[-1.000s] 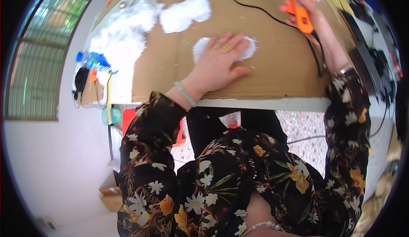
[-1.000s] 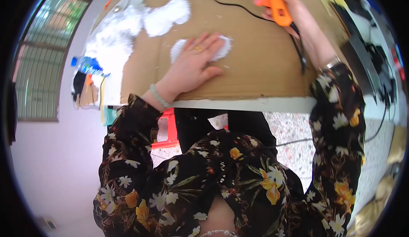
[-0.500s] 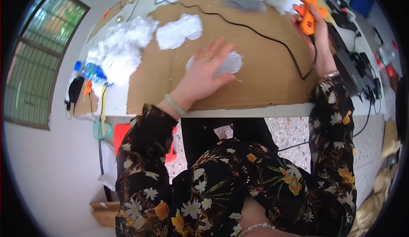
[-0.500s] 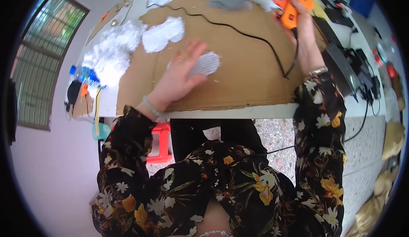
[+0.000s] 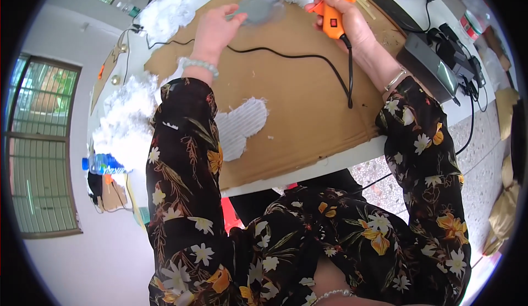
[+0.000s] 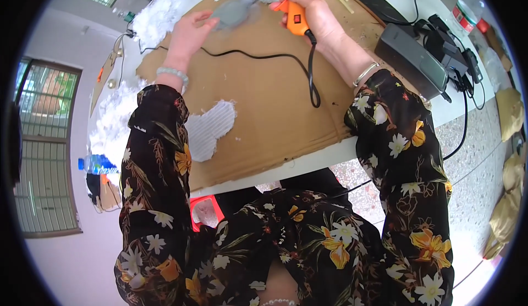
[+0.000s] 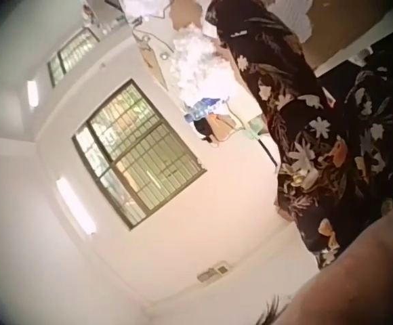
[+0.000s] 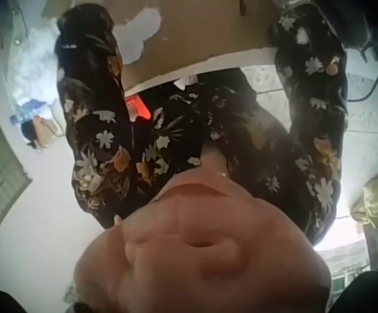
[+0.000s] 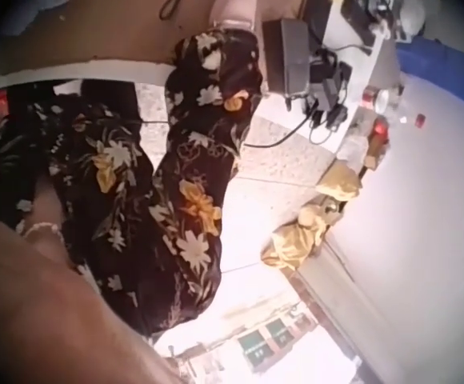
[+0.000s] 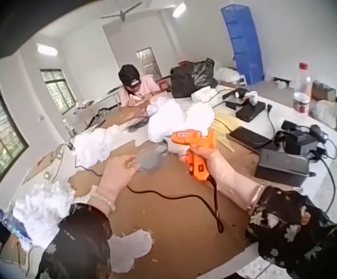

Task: Apply hot glue to cardboard cutouts and attach white fluff material.

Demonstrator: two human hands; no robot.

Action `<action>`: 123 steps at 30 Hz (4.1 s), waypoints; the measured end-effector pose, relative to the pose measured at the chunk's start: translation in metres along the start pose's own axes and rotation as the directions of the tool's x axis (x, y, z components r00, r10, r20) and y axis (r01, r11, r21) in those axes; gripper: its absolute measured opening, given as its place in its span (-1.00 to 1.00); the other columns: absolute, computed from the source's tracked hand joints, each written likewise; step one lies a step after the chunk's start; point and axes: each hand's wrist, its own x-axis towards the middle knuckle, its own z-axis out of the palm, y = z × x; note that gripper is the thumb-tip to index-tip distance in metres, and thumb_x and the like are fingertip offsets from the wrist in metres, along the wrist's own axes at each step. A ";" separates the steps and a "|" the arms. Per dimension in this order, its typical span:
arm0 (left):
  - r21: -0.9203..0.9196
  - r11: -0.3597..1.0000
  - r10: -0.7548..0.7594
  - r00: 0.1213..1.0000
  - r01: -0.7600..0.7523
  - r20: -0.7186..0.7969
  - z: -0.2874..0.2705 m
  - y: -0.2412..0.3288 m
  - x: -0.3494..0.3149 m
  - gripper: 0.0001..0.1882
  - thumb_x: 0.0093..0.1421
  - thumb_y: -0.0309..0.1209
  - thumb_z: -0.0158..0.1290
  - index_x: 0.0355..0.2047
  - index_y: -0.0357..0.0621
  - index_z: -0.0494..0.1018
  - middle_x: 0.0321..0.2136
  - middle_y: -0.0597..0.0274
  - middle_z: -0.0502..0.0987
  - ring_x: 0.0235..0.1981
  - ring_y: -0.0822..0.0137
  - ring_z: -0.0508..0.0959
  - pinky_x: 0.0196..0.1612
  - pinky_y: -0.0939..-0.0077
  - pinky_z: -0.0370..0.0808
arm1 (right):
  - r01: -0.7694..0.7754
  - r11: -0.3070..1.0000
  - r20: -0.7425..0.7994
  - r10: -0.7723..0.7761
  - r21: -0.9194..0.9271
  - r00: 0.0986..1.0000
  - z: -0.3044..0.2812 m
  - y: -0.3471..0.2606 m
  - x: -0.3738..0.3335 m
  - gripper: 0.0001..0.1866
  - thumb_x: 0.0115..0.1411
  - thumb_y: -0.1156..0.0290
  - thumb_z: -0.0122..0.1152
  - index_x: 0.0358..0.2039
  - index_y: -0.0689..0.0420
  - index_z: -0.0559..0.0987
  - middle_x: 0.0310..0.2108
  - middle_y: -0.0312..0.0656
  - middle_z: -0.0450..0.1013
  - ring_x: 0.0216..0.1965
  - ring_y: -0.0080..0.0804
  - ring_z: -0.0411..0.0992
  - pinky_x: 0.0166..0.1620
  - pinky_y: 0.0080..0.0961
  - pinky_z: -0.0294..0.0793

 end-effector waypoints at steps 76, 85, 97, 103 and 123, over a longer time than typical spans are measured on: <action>0.374 0.806 0.473 0.879 -0.459 0.059 -0.063 0.029 -0.257 -0.68 -0.01 -0.60 0.20 -0.18 -0.24 0.62 -0.19 0.13 0.63 -0.17 0.09 0.64 -0.09 0.19 0.61 | -0.072 0.988 -0.024 0.070 -0.137 0.997 0.000 -0.002 -0.006 -0.69 0.44 0.19 0.06 -0.06 0.19 0.52 -0.33 -0.13 0.60 -0.46 -0.40 0.51 -0.42 -0.49 0.51; 0.350 0.812 0.480 0.876 -0.468 0.059 -0.062 0.033 -0.251 -0.66 -0.06 -0.62 0.18 -0.20 -0.22 0.61 -0.20 0.16 0.62 -0.17 0.13 0.64 -0.06 0.21 0.59 | -0.077 0.986 -0.075 0.066 -0.146 0.995 -0.005 -0.009 -0.006 -0.72 0.41 0.20 0.07 -0.17 0.20 0.51 -0.33 -0.11 0.57 -0.48 -0.39 0.48 -0.40 -0.48 0.53; 0.375 0.815 0.465 0.885 -0.442 0.033 -0.059 0.031 -0.252 -0.66 -0.05 -0.65 0.21 -0.20 -0.17 0.61 -0.21 0.19 0.63 -0.21 0.16 0.65 -0.06 0.21 0.58 | -0.019 0.986 0.049 0.027 -0.163 0.998 -0.007 -0.006 -0.007 -0.63 0.43 0.22 0.02 0.04 0.27 0.50 -0.33 -0.15 0.56 -0.46 -0.41 0.44 -0.39 -0.51 0.47; 0.421 0.787 0.483 0.875 -0.451 0.036 -0.061 0.032 -0.252 -0.66 -0.02 -0.59 0.21 -0.16 -0.12 0.62 -0.19 0.19 0.64 -0.19 0.16 0.64 -0.06 0.22 0.58 | 0.013 0.981 0.043 -0.005 -0.192 0.999 -0.002 -0.009 -0.013 -0.61 0.41 0.19 0.08 0.03 0.28 0.51 -0.34 -0.17 0.56 -0.47 -0.43 0.45 -0.41 -0.53 0.46; 0.414 0.806 0.406 0.904 -0.424 0.136 -0.062 0.037 -0.250 -0.75 0.06 -0.52 0.18 -0.19 -0.11 0.62 -0.18 0.21 0.64 -0.15 0.17 0.63 -0.01 0.22 0.53 | -0.008 0.983 0.080 0.023 -0.185 0.997 -0.013 -0.006 -0.004 -0.65 0.39 0.16 0.11 -0.09 0.22 0.53 -0.34 -0.14 0.57 -0.47 -0.44 0.46 -0.41 -0.52 0.48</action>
